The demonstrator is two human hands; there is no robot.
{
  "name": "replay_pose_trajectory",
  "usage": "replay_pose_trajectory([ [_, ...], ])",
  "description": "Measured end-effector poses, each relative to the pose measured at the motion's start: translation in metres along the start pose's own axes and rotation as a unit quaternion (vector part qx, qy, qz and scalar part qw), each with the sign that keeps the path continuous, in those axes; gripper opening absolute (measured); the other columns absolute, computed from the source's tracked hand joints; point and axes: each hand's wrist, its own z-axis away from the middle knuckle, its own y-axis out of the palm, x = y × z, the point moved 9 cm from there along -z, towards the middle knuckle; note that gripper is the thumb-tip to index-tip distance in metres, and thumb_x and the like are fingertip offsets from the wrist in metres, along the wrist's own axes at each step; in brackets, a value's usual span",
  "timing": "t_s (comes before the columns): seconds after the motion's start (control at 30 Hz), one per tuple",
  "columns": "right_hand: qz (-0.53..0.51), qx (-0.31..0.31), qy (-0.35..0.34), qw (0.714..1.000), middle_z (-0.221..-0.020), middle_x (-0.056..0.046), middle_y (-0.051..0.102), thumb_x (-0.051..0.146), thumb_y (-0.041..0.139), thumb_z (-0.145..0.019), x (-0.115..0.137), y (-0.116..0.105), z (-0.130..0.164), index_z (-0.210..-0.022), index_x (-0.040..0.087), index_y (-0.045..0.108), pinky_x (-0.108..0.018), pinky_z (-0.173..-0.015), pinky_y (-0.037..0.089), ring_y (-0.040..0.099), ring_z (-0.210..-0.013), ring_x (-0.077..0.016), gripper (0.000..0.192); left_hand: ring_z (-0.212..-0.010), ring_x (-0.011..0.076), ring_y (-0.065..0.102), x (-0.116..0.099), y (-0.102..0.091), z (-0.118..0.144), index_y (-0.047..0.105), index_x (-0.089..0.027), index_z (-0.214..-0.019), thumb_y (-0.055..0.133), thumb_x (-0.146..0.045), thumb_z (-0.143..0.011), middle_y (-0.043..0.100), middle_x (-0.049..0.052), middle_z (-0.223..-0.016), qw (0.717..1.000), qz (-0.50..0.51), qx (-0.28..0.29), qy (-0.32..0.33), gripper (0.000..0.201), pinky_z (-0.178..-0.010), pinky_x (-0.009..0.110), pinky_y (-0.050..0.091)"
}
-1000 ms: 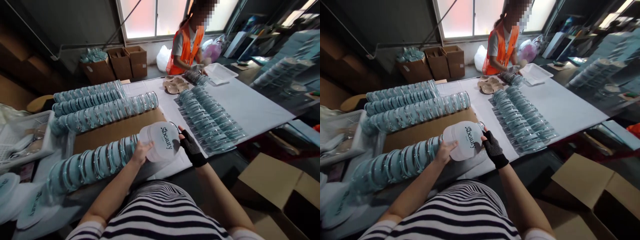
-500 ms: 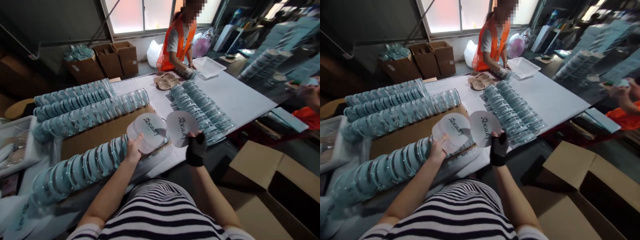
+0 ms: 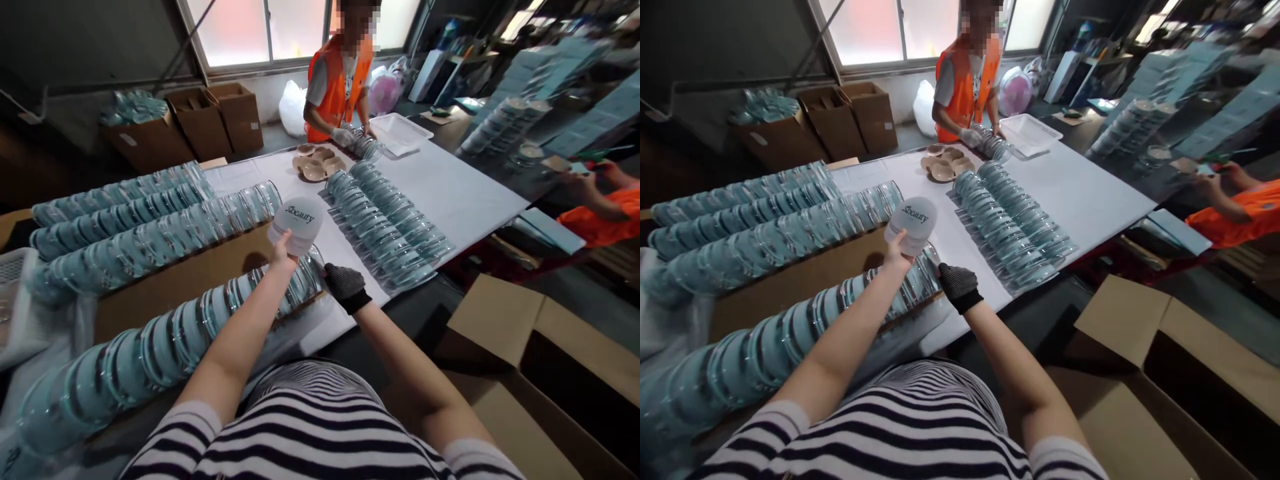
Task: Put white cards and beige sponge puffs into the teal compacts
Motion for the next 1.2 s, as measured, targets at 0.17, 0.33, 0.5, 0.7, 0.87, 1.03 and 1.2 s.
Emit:
replay_pose_trajectory([
  [0.17, 0.035, 0.071, 0.062, 0.995, -0.082, -0.011, 0.072, 0.043, 0.037, -0.102, -0.014, 0.016, 0.002, -0.118, 0.019, 0.058, -0.027, -0.061, 0.037, 0.068, -0.072, -0.0225, 0.035, -0.093, 0.0193, 0.072, 0.0, -0.009, 0.0, 0.067, -0.017, -0.112, 0.065, -0.016, -0.086, 0.075, 0.007, -0.101, 1.0, 0.014, -0.012, -0.001, 0.026, -0.09, 0.035, 0.058],
  [0.33, 0.04, 0.074, 0.066, 0.994, -0.094, -0.012, 0.074, 0.039, 0.032, -0.104, -0.013, 0.027, -0.007, -0.112, 0.021, 0.062, -0.026, -0.062, 0.038, 0.07, -0.083, -0.0227, 0.036, -0.095, 0.0202, 0.071, -0.001, -0.006, 0.001, 0.067, -0.019, -0.115, 0.069, -0.012, -0.082, 0.074, 0.008, -0.107, 0.999, 0.025, 0.017, 0.031, 0.033, -0.093, 0.038, 0.057],
  [0.5, 0.022, 0.109, 0.052, 0.992, -0.1, -0.009, 0.074, 0.031, 0.035, -0.102, -0.011, 0.053, -0.013, -0.111, 0.024, 0.063, -0.027, -0.066, 0.041, 0.071, -0.086, -0.022, 0.03, -0.101, 0.0236, 0.071, 0.001, -0.007, -0.001, 0.067, -0.019, -0.115, 0.073, -0.015, -0.079, 0.074, 0.009, -0.112, 0.999, 0.019, 0.017, 0.035, 0.036, -0.094, 0.041, 0.056],
  [0.7, -0.262, 0.184, 0.072, 0.945, -0.078, -0.007, 0.068, 0.034, 0.046, -0.095, -0.019, 0.068, -0.016, -0.111, 0.019, 0.061, -0.028, -0.061, 0.046, 0.062, -0.066, -0.017, 0.027, -0.104, 0.0229, 0.07, -0.003, -0.005, 0.002, 0.068, -0.019, -0.114, 0.073, -0.011, -0.079, 0.075, 0.008, -0.109, 0.998, 0.022, 0.018, 0.062, 0.037, -0.094, 0.038, 0.057],
  [0.87, -0.595, 0.3, 0.052, 0.744, -0.045, 0.011, 0.038, 0.054, 0.047, -0.089, 0.001, 0.08, -0.009, -0.123, 0.015, 0.052, -0.021, -0.039, 0.031, 0.029, -0.034, -0.0095, 0.052, -0.105, 0.0231, 0.07, -0.006, -0.003, 0.005, 0.066, -0.018, -0.119, 0.071, -0.01, -0.081, 0.076, 0.009, -0.108, 0.996, 0.013, 0.024, 0.084, 0.039, -0.094, 0.036, 0.057],
  [1.03, -0.457, 0.106, 0.104, 0.877, -0.065, -0.004, 0.064, 0.056, 0.052, -0.088, -0.038, 0.025, -0.042, -0.103, 0.015, 0.064, -0.028, -0.053, 0.049, 0.055, -0.053, -0.0154, 0.045, -0.105, 0.0234, 0.07, -0.007, 0.002, 0.013, 0.065, -0.019, -0.12, 0.075, -0.007, -0.076, 0.076, 0.008, -0.108, 0.994, 0.005, 0.02, 0.11, 0.046, -0.096, 0.035, 0.055],
  [1.2, -0.284, -0.187, 0.025, 0.94, -0.143, -0.018, 0.053, 0.046, 0.044, -0.093, -0.028, -0.076, -0.054, -0.142, 0.015, 0.047, -0.048, -0.11, 0.041, 0.05, -0.133, -0.0294, 0.058, -0.103, 0.0242, 0.07, -0.011, 0.004, 0.041, 0.067, -0.017, -0.113, 0.077, -0.006, -0.071, 0.075, 0.009, -0.111, 0.987, -0.024, 0.077, 0.142, 0.044, -0.096, 0.039, 0.054],
])
